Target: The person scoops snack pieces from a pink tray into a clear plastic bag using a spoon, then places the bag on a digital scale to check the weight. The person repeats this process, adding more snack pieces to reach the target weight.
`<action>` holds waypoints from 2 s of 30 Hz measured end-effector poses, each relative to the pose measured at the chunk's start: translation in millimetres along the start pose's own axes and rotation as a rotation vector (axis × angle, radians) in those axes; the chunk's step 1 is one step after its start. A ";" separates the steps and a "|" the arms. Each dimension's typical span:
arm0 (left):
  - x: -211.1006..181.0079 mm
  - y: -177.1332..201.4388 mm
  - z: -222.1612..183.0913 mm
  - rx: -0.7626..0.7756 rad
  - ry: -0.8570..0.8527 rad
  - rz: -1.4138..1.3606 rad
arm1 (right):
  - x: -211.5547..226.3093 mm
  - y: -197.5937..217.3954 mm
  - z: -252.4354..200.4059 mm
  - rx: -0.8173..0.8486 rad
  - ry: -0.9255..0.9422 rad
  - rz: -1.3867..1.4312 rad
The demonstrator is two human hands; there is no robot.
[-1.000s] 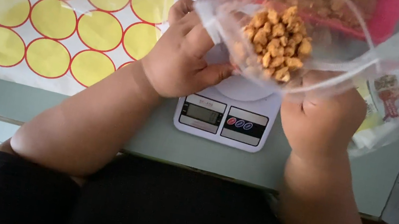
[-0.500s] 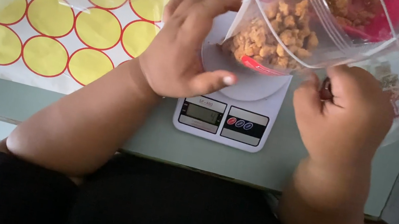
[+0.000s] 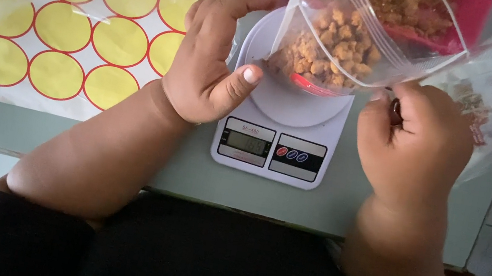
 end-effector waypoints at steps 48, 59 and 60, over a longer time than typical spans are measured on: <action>-3.5 -5.3 -0.3 -0.068 -0.110 0.087 | 18.2 -7.9 1.4 0.027 0.037 -0.134; -4.6 -5.8 -0.7 -0.065 -0.107 0.107 | 17.0 -9.8 0.8 0.063 0.009 -0.130; -5.7 -4.9 0.1 -0.066 -0.107 0.107 | 17.5 -9.5 1.6 0.063 0.009 -0.130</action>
Point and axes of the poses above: each hand's wrist, its own z-axis towards the middle knuckle, its own y-axis out of the back of the hand, x = y × z, the point moved 9 cm from there along z, towards the middle knuckle, and after that the axes turned 3 degrees about y, right-handed, at the moved point
